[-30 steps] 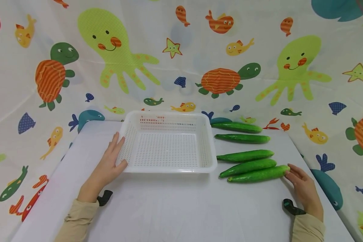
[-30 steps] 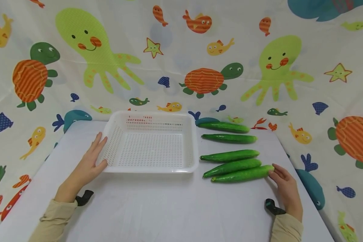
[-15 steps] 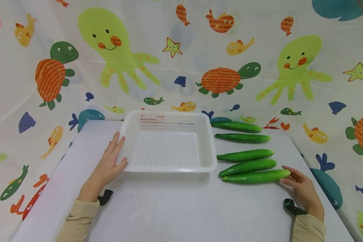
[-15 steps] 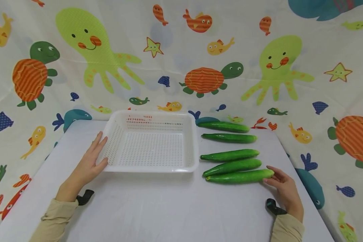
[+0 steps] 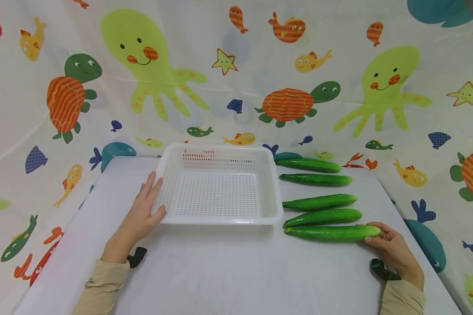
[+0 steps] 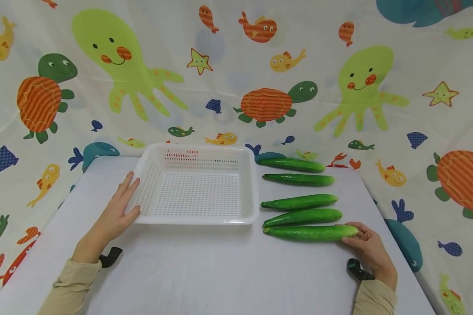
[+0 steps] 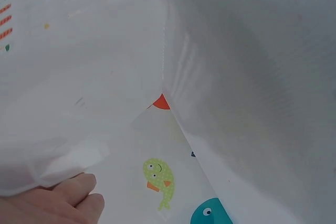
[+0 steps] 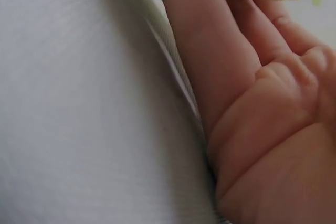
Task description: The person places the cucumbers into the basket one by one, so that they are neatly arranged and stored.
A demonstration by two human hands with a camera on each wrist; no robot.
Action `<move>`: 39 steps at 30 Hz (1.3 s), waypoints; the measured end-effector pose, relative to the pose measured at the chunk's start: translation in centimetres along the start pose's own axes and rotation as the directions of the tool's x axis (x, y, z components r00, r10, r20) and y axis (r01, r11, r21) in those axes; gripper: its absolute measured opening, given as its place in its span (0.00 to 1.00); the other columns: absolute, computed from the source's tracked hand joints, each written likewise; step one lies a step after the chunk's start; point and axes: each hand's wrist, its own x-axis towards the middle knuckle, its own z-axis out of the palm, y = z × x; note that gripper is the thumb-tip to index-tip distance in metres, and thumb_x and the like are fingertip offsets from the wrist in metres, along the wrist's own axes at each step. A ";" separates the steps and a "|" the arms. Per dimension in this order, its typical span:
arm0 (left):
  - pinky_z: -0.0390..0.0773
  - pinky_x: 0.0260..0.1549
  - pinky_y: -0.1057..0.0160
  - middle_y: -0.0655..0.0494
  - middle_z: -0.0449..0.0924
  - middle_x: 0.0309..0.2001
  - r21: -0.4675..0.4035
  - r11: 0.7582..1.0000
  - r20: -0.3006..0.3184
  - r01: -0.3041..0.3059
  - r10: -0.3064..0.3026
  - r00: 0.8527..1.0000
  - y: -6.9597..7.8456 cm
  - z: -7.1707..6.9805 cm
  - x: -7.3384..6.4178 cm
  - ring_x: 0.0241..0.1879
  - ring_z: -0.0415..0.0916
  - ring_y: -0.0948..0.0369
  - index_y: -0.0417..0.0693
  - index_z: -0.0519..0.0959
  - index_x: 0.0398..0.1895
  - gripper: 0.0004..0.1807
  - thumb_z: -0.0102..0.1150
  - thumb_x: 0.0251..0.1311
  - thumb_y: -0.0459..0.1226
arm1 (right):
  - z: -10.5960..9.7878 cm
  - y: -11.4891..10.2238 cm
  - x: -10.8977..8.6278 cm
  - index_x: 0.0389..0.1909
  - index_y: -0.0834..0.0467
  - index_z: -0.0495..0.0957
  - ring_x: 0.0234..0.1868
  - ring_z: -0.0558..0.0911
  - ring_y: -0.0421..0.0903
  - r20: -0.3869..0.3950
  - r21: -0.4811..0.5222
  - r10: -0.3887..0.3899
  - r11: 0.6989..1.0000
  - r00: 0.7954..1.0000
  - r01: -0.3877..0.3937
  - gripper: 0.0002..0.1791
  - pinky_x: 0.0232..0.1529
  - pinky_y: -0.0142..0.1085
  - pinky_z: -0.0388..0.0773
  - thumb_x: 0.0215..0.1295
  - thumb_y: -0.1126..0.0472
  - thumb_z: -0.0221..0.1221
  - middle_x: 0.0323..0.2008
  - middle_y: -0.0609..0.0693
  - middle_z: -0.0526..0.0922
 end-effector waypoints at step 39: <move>0.35 0.74 0.47 0.41 0.32 0.79 0.208 0.969 0.191 0.130 -0.171 0.967 1.3 -1.3 0.3 0.78 0.29 0.46 0.33 0.40 0.78 0.65 0.67 0.52 0.61 | 2.6 -4.0 2.2 0.47 0.69 0.77 0.44 0.86 0.48 0.010 0.367 -0.356 0.871 0.935 0.328 0.25 0.47 0.40 0.83 0.63 0.89 0.36 0.43 0.59 0.85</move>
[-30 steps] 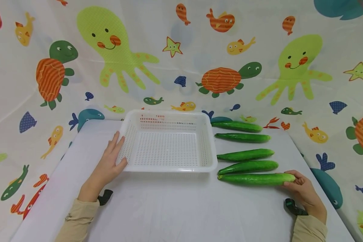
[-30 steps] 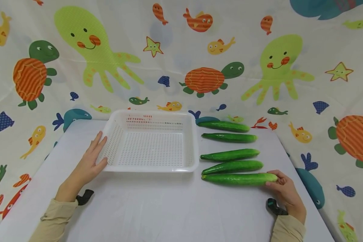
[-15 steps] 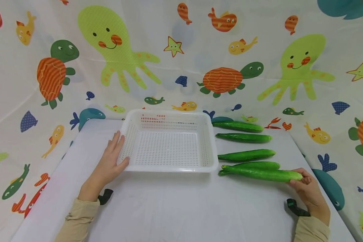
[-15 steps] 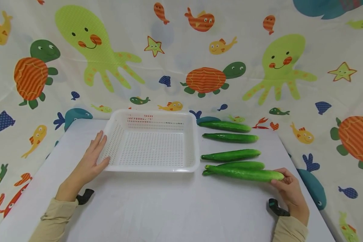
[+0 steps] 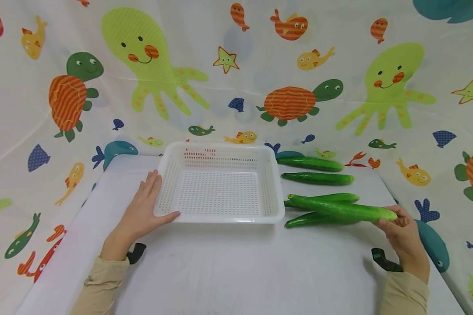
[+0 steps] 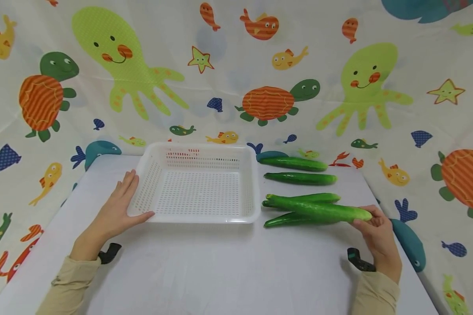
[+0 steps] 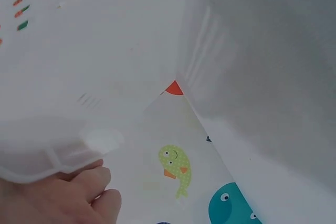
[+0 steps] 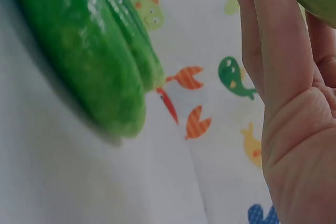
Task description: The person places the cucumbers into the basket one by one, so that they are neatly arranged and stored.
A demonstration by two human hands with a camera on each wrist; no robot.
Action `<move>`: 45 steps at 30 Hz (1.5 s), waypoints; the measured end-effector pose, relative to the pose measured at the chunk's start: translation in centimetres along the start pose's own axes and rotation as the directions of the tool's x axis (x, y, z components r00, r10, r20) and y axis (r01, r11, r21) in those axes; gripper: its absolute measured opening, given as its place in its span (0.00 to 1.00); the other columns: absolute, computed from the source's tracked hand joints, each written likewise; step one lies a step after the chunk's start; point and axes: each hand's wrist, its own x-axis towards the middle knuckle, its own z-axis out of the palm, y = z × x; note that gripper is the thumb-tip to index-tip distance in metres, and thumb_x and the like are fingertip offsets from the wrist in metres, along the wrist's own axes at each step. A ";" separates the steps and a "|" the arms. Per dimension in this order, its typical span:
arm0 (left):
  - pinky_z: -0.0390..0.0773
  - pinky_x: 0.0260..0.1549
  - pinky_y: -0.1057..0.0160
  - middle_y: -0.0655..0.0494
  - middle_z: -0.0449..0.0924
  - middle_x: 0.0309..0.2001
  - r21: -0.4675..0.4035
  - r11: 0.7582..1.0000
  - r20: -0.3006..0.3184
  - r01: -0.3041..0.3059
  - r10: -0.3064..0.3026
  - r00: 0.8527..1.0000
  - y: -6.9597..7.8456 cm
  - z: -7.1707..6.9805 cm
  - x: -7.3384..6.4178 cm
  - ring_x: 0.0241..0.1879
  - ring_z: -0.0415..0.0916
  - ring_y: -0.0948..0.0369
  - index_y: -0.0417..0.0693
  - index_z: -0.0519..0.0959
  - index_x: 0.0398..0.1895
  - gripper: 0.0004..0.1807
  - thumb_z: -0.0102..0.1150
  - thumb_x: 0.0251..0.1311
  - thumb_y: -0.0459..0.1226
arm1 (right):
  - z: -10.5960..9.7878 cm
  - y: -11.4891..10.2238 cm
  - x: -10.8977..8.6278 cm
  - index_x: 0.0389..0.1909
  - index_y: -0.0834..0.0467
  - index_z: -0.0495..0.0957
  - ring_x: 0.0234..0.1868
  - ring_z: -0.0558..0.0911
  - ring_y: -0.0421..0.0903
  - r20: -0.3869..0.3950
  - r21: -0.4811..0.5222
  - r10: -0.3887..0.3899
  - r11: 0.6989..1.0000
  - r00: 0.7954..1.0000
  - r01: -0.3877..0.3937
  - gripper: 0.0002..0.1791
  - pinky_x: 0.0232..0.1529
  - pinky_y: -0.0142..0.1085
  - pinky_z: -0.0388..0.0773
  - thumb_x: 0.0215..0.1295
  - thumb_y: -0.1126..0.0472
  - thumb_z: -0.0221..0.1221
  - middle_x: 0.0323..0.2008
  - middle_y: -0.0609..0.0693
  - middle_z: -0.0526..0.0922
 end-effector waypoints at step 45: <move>0.32 0.72 0.42 0.33 0.26 0.77 0.056 0.998 0.059 0.042 -0.045 0.997 1.7 -0.6 0.3 0.76 0.24 0.40 0.26 0.36 0.75 0.71 0.65 0.51 0.66 | 17.1 1.8 16.5 0.43 0.65 0.78 0.42 0.82 0.48 -0.086 -0.136 0.021 0.990 0.996 -0.032 0.15 0.45 0.40 0.84 0.61 0.85 0.56 0.40 0.56 0.80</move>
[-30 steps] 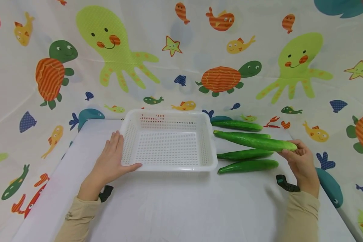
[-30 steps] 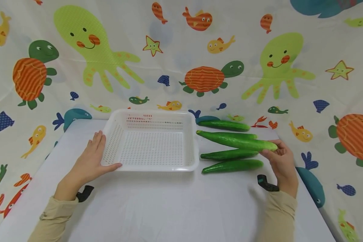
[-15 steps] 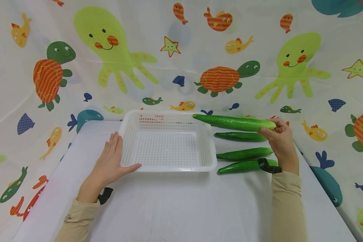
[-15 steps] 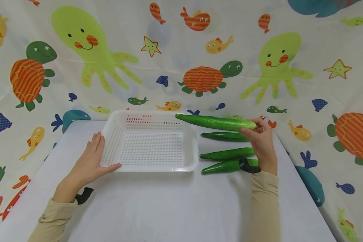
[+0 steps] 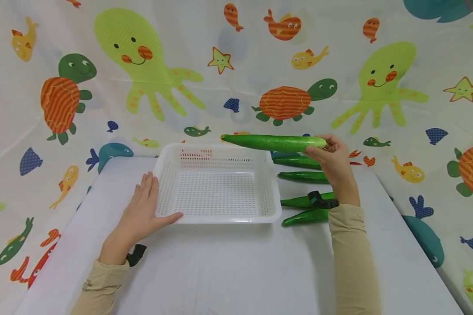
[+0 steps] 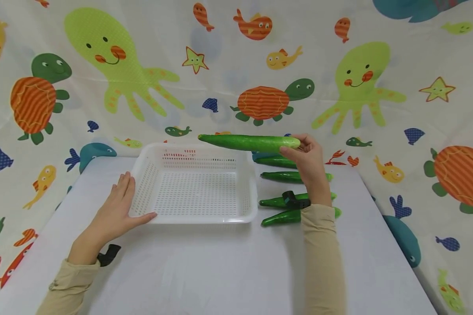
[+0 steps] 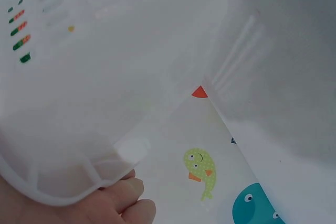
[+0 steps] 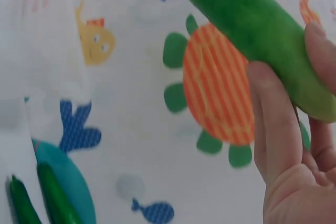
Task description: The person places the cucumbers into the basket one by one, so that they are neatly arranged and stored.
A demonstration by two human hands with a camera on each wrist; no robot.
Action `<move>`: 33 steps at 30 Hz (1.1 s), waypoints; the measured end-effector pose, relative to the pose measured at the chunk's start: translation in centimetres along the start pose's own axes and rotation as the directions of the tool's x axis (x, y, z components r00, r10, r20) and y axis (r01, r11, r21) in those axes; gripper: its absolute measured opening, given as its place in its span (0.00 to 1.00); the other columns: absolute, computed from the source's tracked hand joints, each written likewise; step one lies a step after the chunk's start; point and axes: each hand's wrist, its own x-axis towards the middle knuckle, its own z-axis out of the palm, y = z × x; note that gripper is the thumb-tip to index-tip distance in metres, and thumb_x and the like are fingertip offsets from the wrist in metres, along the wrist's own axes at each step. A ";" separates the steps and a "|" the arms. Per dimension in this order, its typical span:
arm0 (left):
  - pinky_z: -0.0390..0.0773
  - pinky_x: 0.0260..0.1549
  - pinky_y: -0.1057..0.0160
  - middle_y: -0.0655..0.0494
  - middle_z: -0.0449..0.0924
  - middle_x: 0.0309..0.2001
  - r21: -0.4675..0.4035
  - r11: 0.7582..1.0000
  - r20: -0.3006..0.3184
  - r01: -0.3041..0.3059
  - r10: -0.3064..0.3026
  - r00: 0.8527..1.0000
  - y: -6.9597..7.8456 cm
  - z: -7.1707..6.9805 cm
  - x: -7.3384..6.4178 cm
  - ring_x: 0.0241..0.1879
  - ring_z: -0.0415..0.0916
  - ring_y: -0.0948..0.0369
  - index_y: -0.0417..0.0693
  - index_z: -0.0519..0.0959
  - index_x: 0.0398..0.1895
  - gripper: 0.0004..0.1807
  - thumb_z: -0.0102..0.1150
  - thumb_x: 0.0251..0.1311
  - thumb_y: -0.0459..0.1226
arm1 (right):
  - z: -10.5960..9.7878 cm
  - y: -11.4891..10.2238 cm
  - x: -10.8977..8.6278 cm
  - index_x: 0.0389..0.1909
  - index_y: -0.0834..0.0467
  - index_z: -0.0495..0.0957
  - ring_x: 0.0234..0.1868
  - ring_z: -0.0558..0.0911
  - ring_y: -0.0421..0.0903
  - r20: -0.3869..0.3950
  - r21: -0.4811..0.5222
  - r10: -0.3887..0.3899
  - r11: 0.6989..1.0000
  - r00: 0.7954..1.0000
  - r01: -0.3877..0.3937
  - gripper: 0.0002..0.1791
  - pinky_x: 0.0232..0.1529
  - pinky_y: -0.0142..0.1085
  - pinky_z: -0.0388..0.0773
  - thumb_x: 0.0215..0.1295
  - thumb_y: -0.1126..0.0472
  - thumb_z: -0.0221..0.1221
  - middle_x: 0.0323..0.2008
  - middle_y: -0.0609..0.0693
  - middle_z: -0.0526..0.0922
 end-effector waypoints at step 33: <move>0.32 0.73 0.42 0.32 0.28 0.77 -0.005 1.000 -0.026 -0.027 0.027 0.999 -0.3 0.2 0.0 0.76 0.25 0.40 0.25 0.37 0.75 0.70 0.64 0.52 0.66 | 11.1 9.8 3.8 0.46 0.63 0.73 0.39 0.83 0.48 -0.117 -0.089 0.303 0.945 0.946 -0.314 0.17 0.44 0.38 0.84 0.58 0.80 0.62 0.41 0.56 0.77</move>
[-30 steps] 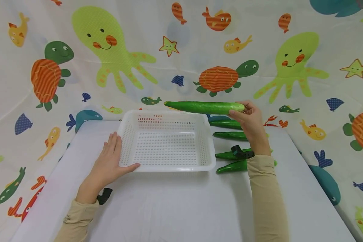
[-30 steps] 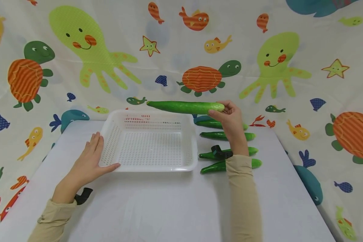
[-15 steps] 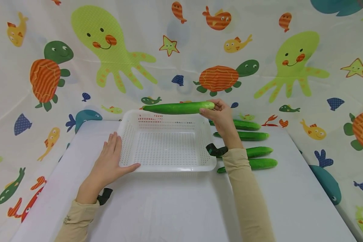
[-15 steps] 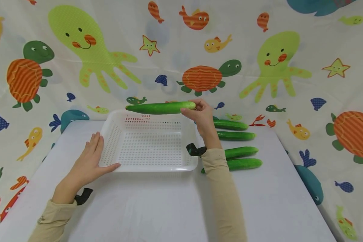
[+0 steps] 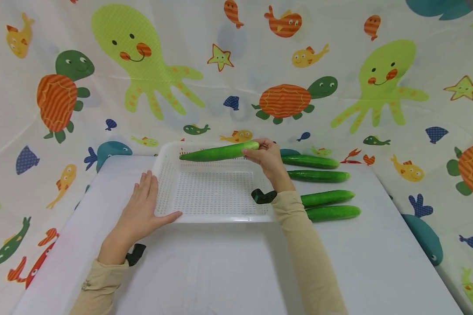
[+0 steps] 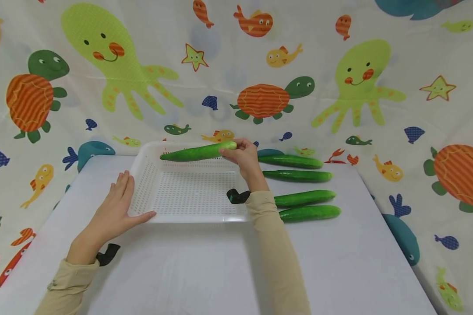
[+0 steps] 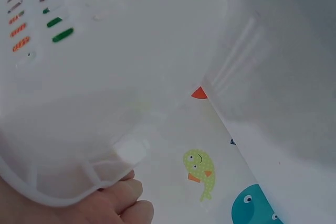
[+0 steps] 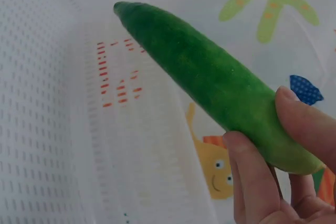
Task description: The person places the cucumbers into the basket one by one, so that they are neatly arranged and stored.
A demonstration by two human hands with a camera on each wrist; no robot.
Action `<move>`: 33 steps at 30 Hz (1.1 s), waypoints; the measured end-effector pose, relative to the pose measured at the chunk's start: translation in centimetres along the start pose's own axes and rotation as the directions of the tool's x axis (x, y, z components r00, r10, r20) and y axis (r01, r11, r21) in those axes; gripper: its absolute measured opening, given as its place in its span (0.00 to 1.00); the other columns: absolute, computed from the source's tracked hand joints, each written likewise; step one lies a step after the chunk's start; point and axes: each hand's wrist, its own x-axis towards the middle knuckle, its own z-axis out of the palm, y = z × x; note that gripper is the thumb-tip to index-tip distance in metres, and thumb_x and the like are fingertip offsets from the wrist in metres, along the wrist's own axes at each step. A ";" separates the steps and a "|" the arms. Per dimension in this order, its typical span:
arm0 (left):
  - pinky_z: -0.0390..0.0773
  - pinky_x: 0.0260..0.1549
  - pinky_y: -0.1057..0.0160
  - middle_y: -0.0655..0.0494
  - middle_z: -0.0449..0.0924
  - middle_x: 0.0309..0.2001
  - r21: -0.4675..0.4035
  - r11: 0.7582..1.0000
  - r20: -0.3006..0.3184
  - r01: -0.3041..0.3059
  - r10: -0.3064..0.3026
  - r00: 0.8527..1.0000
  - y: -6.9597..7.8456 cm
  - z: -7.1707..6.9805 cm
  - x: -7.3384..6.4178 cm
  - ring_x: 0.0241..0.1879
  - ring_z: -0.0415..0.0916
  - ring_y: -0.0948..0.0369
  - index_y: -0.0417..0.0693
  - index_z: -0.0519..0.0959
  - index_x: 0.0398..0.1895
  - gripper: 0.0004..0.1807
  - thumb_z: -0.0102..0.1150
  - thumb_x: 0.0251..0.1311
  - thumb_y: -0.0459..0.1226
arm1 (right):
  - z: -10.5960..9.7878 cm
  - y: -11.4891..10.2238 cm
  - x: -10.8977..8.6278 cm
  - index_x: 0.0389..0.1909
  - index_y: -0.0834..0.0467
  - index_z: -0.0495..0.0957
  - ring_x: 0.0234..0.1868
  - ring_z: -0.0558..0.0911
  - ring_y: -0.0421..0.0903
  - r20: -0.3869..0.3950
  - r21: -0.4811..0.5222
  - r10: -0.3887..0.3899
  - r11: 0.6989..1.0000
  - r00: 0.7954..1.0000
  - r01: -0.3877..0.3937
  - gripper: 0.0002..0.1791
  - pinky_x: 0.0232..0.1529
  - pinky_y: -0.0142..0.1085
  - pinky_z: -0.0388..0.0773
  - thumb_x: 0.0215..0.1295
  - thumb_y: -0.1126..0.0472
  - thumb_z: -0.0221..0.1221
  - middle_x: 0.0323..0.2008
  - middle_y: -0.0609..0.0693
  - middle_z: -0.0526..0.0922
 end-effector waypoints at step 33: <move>0.30 0.73 0.44 0.33 0.26 0.77 -0.015 1.000 0.014 0.006 -0.006 1.000 0.3 -0.1 -0.2 0.76 0.23 0.41 0.25 0.36 0.75 0.69 0.64 0.53 0.66 | 0.2 3.8 1.7 0.54 0.65 0.77 0.42 0.80 0.53 -0.078 -0.772 0.082 0.625 0.994 -0.112 0.19 0.45 0.44 0.80 0.61 0.70 0.61 0.50 0.62 0.79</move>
